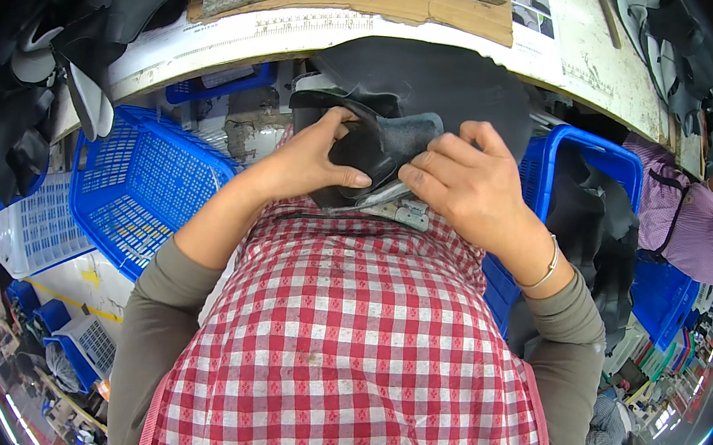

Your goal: The person assembles black shoe uppers by hand, aligning and pressing the edges together, then uses a hammer to tap the seams flat on a workbench. Finished pieces are placed into a blue basket.

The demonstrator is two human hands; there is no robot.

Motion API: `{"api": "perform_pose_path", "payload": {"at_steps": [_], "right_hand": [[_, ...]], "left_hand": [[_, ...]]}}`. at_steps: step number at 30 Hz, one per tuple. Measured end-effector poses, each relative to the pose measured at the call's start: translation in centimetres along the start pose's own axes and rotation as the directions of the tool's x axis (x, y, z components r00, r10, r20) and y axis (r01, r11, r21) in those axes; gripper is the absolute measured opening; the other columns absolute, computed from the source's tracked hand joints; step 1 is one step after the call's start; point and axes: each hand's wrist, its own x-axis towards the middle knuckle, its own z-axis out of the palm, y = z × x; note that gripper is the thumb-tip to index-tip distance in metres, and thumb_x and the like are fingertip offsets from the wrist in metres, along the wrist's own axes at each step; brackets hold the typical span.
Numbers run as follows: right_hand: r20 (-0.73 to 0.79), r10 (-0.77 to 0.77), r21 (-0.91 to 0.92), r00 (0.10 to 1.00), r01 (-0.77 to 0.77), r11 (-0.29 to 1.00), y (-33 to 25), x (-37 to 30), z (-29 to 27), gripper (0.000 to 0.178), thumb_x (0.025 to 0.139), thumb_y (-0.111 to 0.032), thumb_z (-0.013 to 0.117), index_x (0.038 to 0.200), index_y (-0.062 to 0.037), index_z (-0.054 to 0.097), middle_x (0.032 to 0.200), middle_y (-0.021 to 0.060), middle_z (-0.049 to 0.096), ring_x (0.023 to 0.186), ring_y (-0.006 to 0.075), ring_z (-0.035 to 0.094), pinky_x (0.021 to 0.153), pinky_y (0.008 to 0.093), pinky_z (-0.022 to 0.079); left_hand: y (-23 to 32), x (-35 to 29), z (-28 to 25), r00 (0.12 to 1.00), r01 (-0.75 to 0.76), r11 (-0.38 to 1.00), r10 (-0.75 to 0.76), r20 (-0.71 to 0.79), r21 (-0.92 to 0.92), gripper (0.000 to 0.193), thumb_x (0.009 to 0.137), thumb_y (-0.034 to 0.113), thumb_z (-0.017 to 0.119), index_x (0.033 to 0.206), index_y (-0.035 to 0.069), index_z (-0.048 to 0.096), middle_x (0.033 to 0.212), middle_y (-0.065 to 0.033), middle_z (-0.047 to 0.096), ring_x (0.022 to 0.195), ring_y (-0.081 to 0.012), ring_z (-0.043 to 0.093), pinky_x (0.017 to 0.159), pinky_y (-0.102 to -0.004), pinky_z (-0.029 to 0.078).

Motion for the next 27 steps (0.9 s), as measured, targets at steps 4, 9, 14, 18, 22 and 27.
{"api": "perform_pose_path", "payload": {"at_steps": [4,9,14,18,22,27], "right_hand": [[0.022,0.062,0.023,0.998,-0.063,0.998,0.1,0.4,1.0,0.016,0.072,-0.014,0.072,0.088,-0.0109,0.074,0.080,-0.0014,0.068,0.083,0.0164,0.064,0.080,0.0337,0.046],[-0.034,0.099,-0.047,0.994,-0.101,0.994,0.2,-0.3,2.0,0.014,0.069,-0.013,0.071,0.083,-0.0117,0.075,0.070,-0.0027,0.063,0.075,0.0155,0.059,0.078,0.0313,0.045],[-0.055,0.107,-0.076,0.993,-0.111,0.991,-0.4,-0.1,2.5,0.011,0.068,-0.014,0.072,0.079,-0.0133,0.074,0.070,-0.0038,0.064,0.074,0.0153,0.059,0.076,0.0326,0.045],[-0.013,0.494,0.316,0.869,-0.465,0.827,-0.7,-0.6,3.2,0.026,0.072,-0.021,0.088,0.090,-0.0125,0.072,0.072,0.0003,0.071,0.068,0.0177,0.066,0.073,0.0339,0.049],[0.496,0.728,0.746,0.473,-0.661,-0.078,-0.6,-3.0,3.9,0.021,0.088,-0.008,0.082,0.098,-0.0057,0.065,0.075,-0.0034,0.067,0.071,0.0027,0.057,0.067,0.0187,0.042],[0.576,0.690,0.794,0.439,-0.502,-0.343,-0.6,-4.2,5.0,0.020,0.091,-0.013,0.082,0.097,-0.0031,0.066,0.075,-0.0017,0.068,0.072,0.0018,0.056,0.067,0.0201,0.046]], "left_hand": [[2.0,2.0,0.8,0.976,0.022,0.787,0.118,-0.184,0.616,0.053,0.084,0.016,0.080,0.126,-0.004,0.054,0.119,-0.0280,0.068,0.106,-0.0410,0.070,0.089,-0.0462,0.056],[12.8,0.0,-3.1,0.948,0.171,0.639,-0.315,0.053,0.750,0.048,0.083,0.008,0.077,0.129,0.005,0.063,0.113,-0.0199,0.072,0.094,-0.0360,0.073,0.080,-0.0450,0.058],[12.2,1.9,-2.1,0.937,-0.335,0.737,0.323,0.129,0.587,0.057,0.084,-0.002,0.075,0.139,0.005,0.060,0.125,-0.0163,0.068,0.114,-0.0219,0.067,0.096,-0.0386,0.056],[6.5,3.8,-0.8,0.994,-0.023,0.961,-0.009,0.113,0.275,0.030,0.092,0.000,0.072,0.122,0.000,0.068,0.106,-0.0079,0.073,0.098,-0.0129,0.069,0.087,-0.0299,0.057],[5.1,3.4,-0.9,0.990,0.044,0.999,-0.041,0.138,-0.018,0.013,0.095,0.002,0.072,0.107,-0.002,0.072,0.091,-0.0010,0.073,0.087,-0.0053,0.067,0.079,-0.0225,0.054],[7.1,3.9,-0.4,0.986,0.012,0.995,-0.028,0.165,0.100,0.024,0.095,0.005,0.072,0.118,-0.003,0.072,0.098,-0.0052,0.076,0.088,-0.0083,0.068,0.080,-0.0241,0.055]]}}
